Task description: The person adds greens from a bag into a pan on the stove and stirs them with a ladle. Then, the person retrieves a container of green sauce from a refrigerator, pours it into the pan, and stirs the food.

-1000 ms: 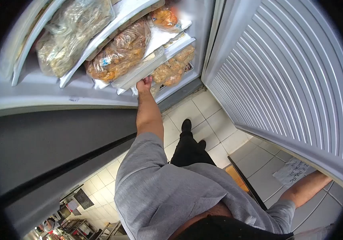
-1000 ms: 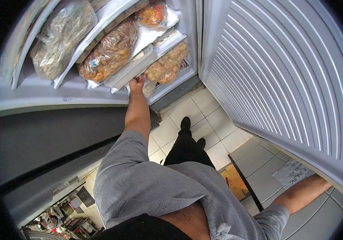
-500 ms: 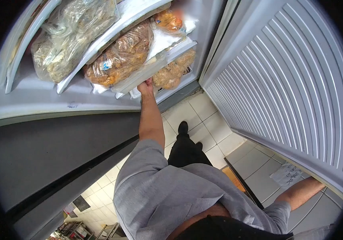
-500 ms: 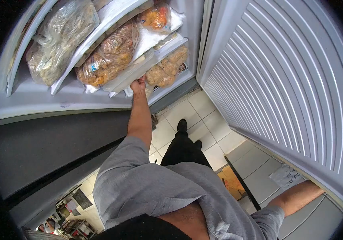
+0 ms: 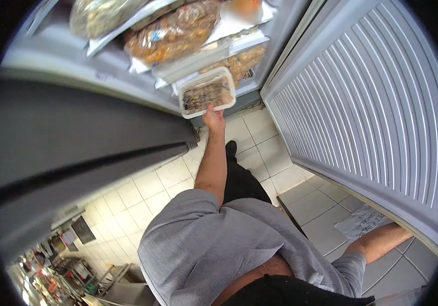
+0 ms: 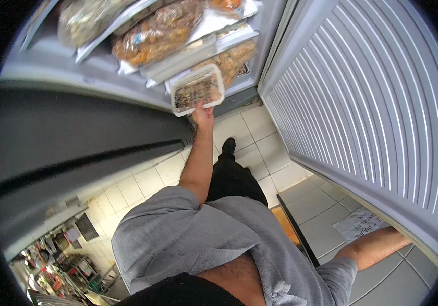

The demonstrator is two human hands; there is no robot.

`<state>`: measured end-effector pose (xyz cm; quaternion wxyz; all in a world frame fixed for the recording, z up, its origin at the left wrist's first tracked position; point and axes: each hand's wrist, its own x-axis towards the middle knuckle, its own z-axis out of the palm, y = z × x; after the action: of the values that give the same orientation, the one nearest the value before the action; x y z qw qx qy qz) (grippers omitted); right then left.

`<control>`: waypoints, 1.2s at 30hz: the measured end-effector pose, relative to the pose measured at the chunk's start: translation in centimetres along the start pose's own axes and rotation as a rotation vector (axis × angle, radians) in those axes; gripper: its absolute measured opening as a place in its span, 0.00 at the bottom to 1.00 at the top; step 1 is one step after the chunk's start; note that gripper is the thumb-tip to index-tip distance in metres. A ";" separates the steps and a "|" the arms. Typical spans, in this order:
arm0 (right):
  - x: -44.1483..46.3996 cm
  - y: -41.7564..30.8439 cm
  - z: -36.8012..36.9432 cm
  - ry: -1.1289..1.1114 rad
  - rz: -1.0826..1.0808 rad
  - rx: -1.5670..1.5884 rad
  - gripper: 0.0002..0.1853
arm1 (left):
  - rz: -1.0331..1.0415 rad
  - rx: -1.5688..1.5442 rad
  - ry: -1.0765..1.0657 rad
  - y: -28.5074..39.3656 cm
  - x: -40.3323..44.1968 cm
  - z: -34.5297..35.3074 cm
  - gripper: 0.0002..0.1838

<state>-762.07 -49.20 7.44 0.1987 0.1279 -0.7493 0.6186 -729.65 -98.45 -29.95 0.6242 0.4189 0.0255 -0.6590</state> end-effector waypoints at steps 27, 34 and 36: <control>-44.6 -26.7 12.9 -1.253 -0.817 0.380 0.25 | 0.214 0.172 0.060 38.8 -39.4 -31.7 0.19; -68.0 -25.1 18.3 -2.813 1.413 0.300 0.42 | 0.287 0.280 0.007 54.7 -41.0 -33.7 0.20; -71.1 -27.3 18.4 -2.890 1.451 0.354 0.42 | 0.301 0.341 -0.006 58.4 -40.6 -34.5 0.20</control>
<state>-689.53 -76.57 -3.91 0.9651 -0.2295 0.1245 -0.0220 -667.73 -59.49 -0.04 0.6359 0.5153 -0.1508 -0.5544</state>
